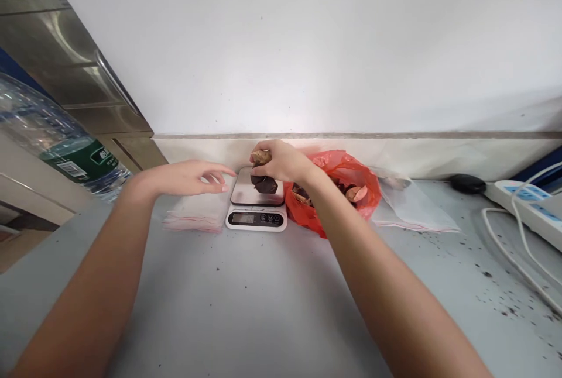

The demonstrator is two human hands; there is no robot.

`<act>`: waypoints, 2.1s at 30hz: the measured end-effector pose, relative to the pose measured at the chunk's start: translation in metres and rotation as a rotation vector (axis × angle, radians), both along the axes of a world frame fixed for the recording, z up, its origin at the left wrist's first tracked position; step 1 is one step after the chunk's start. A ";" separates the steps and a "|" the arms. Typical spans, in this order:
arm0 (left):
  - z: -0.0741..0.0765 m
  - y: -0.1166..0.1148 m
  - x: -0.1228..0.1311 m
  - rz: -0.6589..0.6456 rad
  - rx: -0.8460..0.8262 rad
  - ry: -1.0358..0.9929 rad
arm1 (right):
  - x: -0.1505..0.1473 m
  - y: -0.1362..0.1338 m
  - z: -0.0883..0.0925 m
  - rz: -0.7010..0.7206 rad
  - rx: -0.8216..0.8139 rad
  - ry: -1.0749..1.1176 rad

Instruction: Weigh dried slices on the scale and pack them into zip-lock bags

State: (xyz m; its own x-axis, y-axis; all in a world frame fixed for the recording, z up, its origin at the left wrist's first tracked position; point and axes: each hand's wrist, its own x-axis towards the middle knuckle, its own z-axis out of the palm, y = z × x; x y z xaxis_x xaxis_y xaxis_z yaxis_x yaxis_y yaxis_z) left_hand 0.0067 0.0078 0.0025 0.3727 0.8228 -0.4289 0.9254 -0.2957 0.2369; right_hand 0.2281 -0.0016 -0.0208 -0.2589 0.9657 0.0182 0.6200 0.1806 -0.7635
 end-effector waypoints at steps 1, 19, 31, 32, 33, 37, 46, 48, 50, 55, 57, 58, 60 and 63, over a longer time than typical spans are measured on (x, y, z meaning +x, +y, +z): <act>-0.003 0.003 -0.001 -0.005 -0.028 0.021 | -0.006 0.005 -0.008 -0.012 0.004 -0.025; -0.036 0.007 0.030 0.116 -0.052 0.059 | -0.008 0.014 -0.048 0.004 0.119 -0.057; -0.031 0.006 0.025 0.042 -0.029 0.061 | 0.007 0.011 -0.043 0.076 0.149 -0.044; -0.030 0.006 0.025 0.031 -0.029 0.058 | 0.007 0.011 -0.042 0.075 0.156 -0.039; -0.030 0.006 0.024 0.024 -0.030 0.057 | 0.007 0.012 -0.042 0.075 0.163 -0.033; -0.028 0.008 0.020 0.018 -0.051 0.066 | 0.008 0.014 -0.040 0.067 0.200 -0.016; -0.017 0.010 0.004 0.000 -0.003 0.072 | 0.013 0.005 -0.030 0.025 0.196 0.020; -0.014 0.009 0.002 0.000 0.004 0.076 | 0.013 0.004 -0.027 0.012 0.164 0.016; -0.012 0.009 0.000 -0.001 0.008 0.075 | 0.014 0.003 -0.025 -0.002 0.147 -0.002; -0.011 0.009 -0.003 0.004 -0.021 0.056 | 0.015 0.004 -0.021 -0.074 0.129 -0.093; -0.011 0.009 -0.004 0.004 -0.032 0.052 | 0.017 0.005 -0.021 -0.076 0.126 -0.111; -0.010 0.009 -0.004 0.007 -0.036 0.053 | 0.017 0.006 -0.021 -0.069 0.127 -0.114; -0.009 0.008 -0.005 0.020 -0.043 0.063 | 0.017 0.007 -0.023 -0.044 0.133 -0.121; -0.005 0.006 -0.005 0.049 -0.051 0.094 | 0.015 0.008 -0.024 -0.003 0.103 -0.169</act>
